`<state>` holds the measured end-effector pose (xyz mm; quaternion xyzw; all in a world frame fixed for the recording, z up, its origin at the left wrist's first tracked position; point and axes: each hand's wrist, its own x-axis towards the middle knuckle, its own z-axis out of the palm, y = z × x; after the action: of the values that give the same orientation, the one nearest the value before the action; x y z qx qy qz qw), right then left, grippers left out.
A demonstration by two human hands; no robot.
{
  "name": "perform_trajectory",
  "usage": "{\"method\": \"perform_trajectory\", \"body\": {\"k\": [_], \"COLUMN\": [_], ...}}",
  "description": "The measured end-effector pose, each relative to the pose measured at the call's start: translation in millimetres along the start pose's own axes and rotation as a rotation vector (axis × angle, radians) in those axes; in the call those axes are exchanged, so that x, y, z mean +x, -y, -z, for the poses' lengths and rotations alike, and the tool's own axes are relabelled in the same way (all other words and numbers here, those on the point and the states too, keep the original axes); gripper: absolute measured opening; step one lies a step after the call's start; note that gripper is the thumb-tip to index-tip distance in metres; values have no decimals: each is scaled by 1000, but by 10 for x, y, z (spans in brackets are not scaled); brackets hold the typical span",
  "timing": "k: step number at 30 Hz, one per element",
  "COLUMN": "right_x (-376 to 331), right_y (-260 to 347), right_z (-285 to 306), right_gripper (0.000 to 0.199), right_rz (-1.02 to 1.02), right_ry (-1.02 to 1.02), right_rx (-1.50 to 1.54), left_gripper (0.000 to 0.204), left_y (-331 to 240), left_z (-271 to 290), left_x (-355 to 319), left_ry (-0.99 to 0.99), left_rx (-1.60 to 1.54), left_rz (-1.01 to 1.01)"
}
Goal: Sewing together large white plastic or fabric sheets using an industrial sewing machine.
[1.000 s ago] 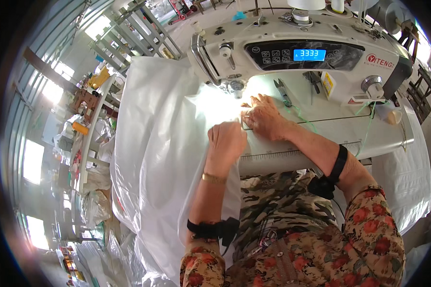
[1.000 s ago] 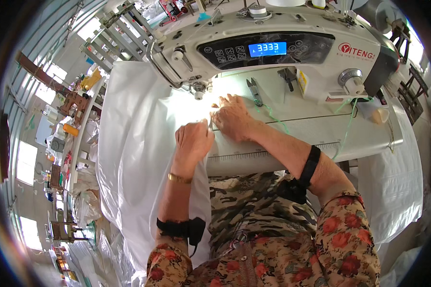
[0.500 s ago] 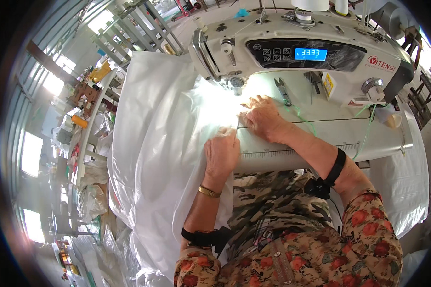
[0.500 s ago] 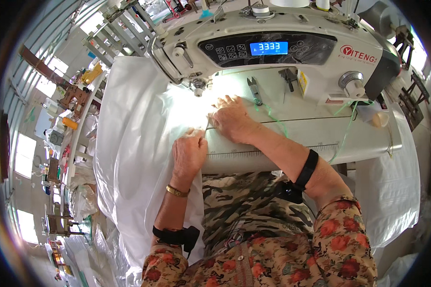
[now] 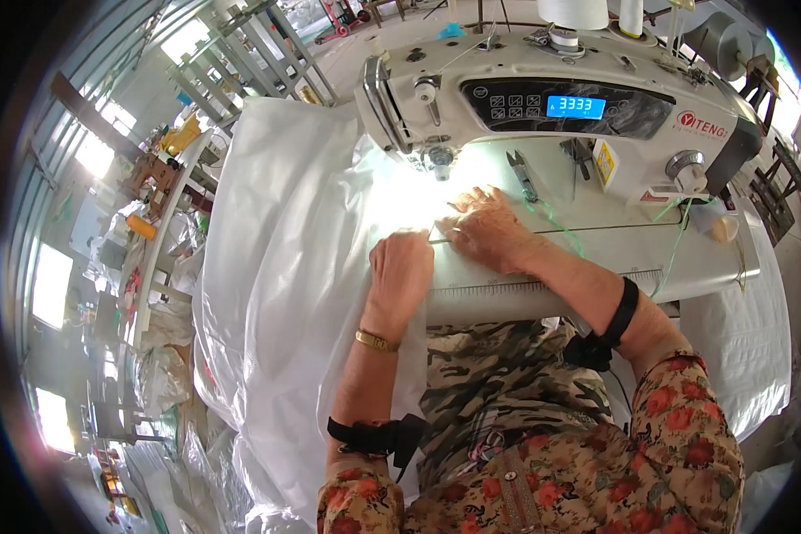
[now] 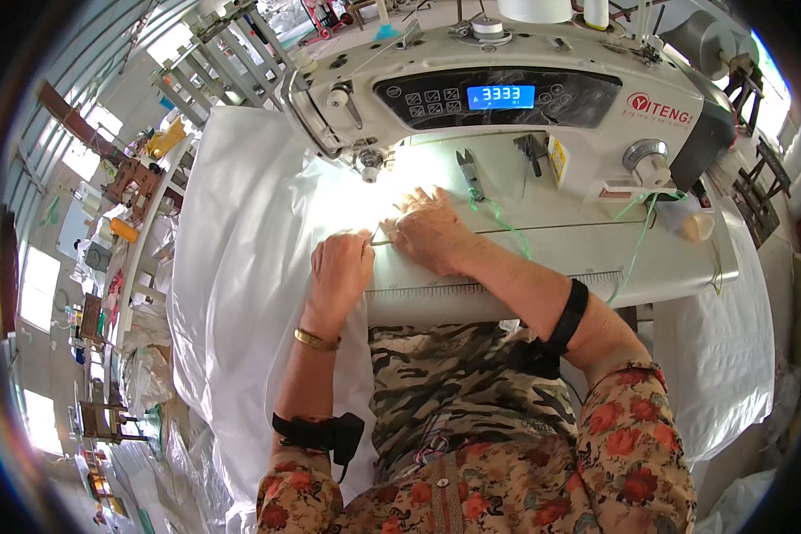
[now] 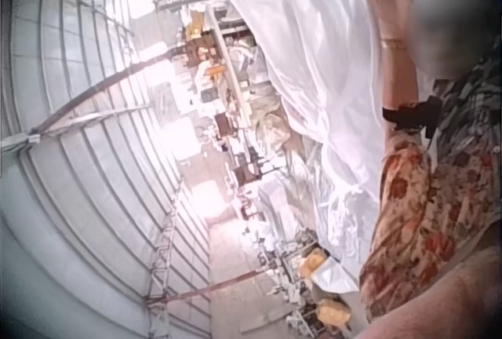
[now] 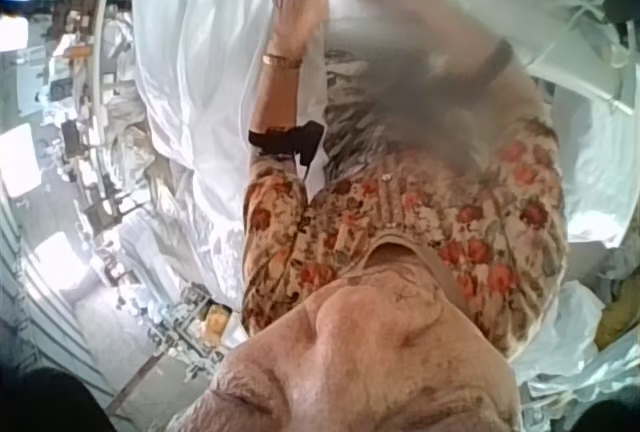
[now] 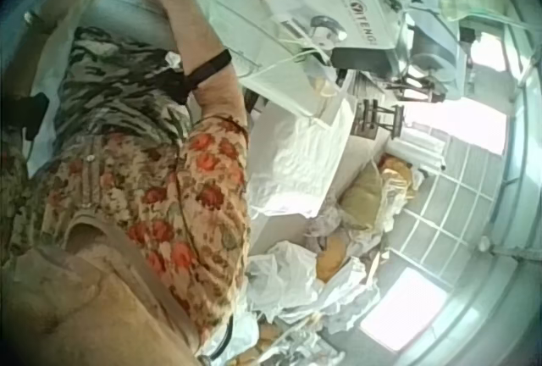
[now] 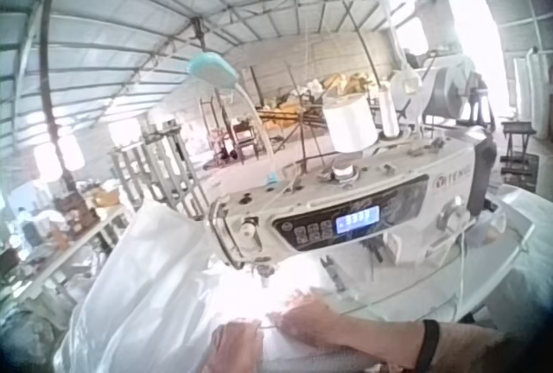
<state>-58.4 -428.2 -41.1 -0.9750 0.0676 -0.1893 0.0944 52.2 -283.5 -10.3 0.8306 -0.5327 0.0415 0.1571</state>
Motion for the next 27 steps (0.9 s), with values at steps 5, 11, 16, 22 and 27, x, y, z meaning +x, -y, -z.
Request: {"method": "perform_trajectory", "body": {"k": [5,11,16,22,27], "right_x": [-62,-71,-40,137,95], "right_y": [-59,-60,14,95,8], "right_z": [75,64,10,-42,-38], "right_gripper": [33,36,36,16,11], "right_rz": [33,28,142,98,91], "right_ry": [22,13,-96,-36,-122], "right_rx": [74,117,49,-35,-118], "left_gripper": [20,46,72,34,30], "left_y": [263,1867,3085,2980,3109], "left_z": [614,1264,665,-149,19], "left_x": [160,-33,-145,-135,-739], "left_ry": [-54,-463,-207,-246,-199], "left_rx": [35,662,112,349,10], "left_rz": [-114,-186,413,267,441]}}
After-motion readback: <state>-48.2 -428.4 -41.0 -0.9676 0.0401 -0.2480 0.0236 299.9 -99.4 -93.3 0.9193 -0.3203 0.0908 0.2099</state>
